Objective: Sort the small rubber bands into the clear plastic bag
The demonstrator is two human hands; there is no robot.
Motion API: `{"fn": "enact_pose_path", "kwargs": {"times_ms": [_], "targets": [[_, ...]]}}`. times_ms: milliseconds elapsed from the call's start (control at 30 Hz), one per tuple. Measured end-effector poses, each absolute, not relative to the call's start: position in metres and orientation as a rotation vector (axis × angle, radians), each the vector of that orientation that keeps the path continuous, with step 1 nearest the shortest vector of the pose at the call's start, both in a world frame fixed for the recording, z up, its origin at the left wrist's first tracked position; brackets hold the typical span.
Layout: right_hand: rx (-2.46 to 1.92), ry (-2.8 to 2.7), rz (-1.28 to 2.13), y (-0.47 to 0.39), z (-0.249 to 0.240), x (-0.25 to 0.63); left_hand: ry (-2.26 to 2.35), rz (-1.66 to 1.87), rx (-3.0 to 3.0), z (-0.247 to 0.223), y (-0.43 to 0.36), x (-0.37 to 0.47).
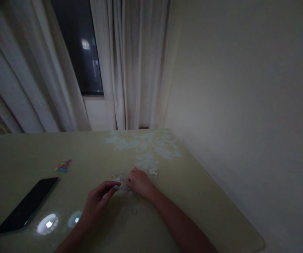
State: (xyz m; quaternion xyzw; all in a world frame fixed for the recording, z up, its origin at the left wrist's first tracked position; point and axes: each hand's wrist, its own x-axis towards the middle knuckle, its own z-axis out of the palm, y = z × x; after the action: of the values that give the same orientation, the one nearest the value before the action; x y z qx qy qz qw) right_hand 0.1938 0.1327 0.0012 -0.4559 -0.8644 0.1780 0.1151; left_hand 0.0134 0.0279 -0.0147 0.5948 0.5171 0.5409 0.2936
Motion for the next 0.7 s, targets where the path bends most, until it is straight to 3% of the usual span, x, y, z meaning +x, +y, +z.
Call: {"fn": "enact_pose_path", "kwargs": {"times_ms": [133, 333, 700], "targets": [[-1.315, -2.461, 0.561, 0.125, 0.01, 0.209, 1.312, 1.474, 1.601, -0.019, 0.03, 0.016], [-0.98, -1.988, 1.203, 0.078, 0.01, 0.233, 1.09, 1.463, 1.71, -0.018, 0.026, 0.024], [-0.861, -1.834, 1.387, 0.045, 0.002, 0.234, 0.989, 1.412, 1.896, -0.019, 0.016, 0.029]]}}
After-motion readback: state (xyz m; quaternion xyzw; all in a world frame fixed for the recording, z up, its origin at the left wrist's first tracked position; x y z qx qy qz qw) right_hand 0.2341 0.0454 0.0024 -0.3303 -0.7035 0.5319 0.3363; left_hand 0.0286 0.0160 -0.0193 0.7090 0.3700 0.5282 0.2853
